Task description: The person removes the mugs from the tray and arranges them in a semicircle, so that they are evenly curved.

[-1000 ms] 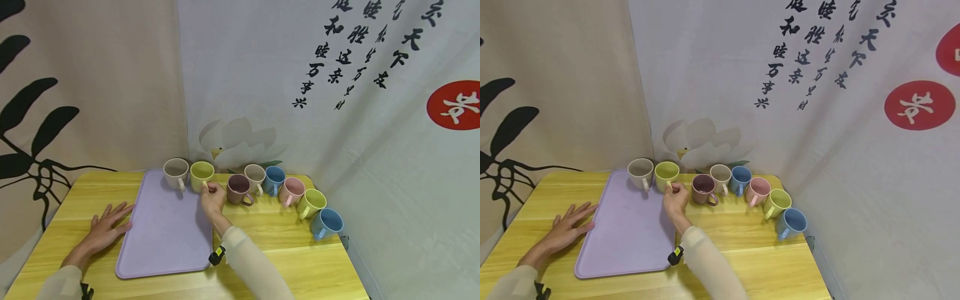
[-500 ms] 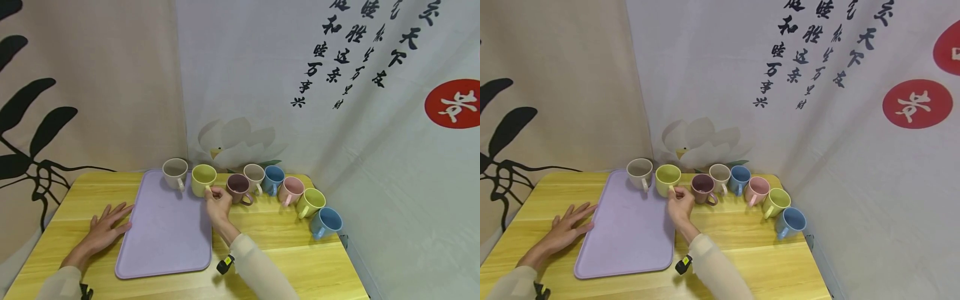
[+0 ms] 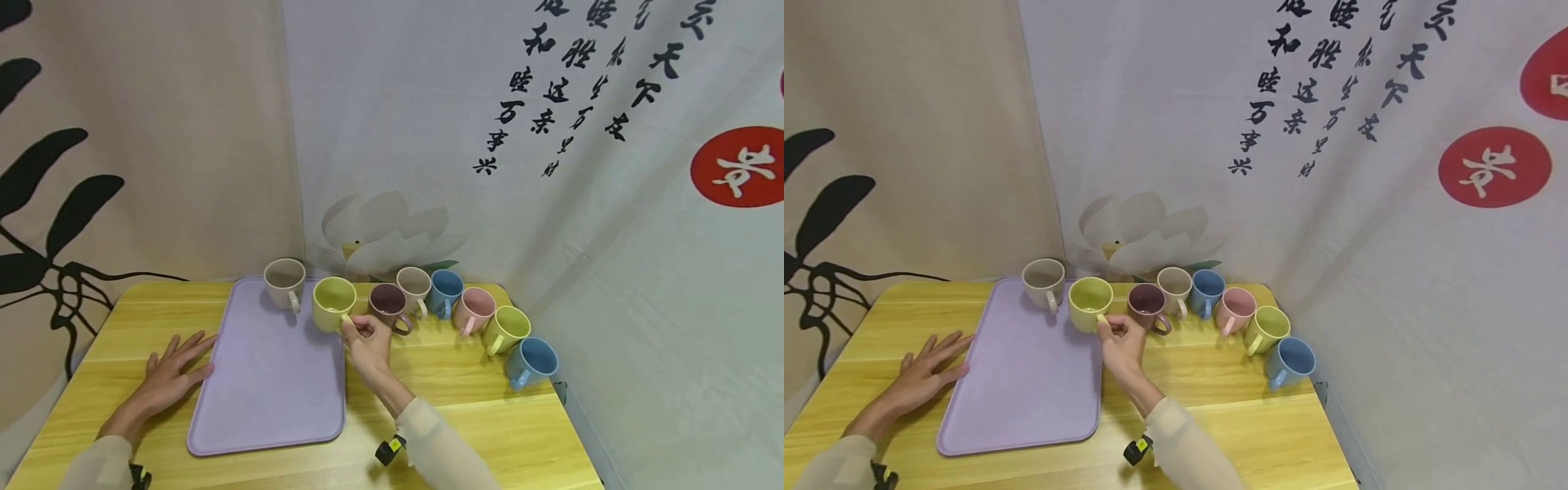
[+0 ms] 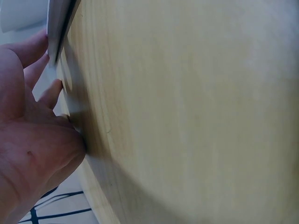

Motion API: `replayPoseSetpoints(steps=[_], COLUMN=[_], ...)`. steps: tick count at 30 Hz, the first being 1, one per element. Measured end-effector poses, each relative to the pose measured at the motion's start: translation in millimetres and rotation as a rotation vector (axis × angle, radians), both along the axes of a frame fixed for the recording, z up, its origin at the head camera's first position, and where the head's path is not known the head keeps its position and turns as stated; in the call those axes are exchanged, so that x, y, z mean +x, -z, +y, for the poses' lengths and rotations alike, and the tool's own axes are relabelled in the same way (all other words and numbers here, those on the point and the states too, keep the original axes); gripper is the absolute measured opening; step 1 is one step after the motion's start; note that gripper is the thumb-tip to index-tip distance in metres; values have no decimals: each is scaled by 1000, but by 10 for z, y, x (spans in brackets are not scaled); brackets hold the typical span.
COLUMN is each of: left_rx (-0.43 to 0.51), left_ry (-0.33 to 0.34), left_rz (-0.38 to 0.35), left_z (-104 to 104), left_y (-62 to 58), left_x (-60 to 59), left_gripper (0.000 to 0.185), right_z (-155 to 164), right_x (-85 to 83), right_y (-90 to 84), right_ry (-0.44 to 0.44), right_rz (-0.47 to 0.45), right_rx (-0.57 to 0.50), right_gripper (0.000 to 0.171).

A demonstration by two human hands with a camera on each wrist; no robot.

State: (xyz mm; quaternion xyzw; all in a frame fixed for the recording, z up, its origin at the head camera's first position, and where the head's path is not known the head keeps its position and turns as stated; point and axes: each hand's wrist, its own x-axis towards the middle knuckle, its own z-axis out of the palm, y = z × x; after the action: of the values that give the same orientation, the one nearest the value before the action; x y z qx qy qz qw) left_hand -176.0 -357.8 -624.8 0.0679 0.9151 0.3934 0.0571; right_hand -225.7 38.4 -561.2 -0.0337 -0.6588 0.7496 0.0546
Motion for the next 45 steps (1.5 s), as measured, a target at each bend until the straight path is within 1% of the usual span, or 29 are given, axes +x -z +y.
replayPoseSetpoints(steps=[7, 11, 16, 20, 26, 30, 36, 45], left_rx=[19, 16, -2, -4, 12, 24, 13, 3], left_ry=[3, 1, -2, -3, -3, -2, -3, -4], left_rz=[1, 6, -9, -14, -4, -6, -3, -13], left_z=[-4, -7, -2, 4, 7, 16, 19, 19], left_y=[19, 24, 8, -4, 2, -18, -23, -31], left_x=[2, -1, -5, -1, 9, 20, 15, 9], left_gripper=[69, 69, 69, 69, 69, 69, 68, 69], right_z=[255, 387, 528, 653, 877, 1015, 1206, 1430], right_x=[118, 169, 206, 230, 267, 274, 263, 230], right_y=[-20, -29, -38, -35, -10, 26, 82, 152], right_ry=[-87, -127, -156, -190, -257, -294, -316, -315], right_rz=[7, 0, -15, -17, 26, 71, 98, 87], right_rx=[55, 38, 13, 24, 81, 94, 103, 152], right_gripper=[17, 19, 20, 20, 20, 20, 20, 20])
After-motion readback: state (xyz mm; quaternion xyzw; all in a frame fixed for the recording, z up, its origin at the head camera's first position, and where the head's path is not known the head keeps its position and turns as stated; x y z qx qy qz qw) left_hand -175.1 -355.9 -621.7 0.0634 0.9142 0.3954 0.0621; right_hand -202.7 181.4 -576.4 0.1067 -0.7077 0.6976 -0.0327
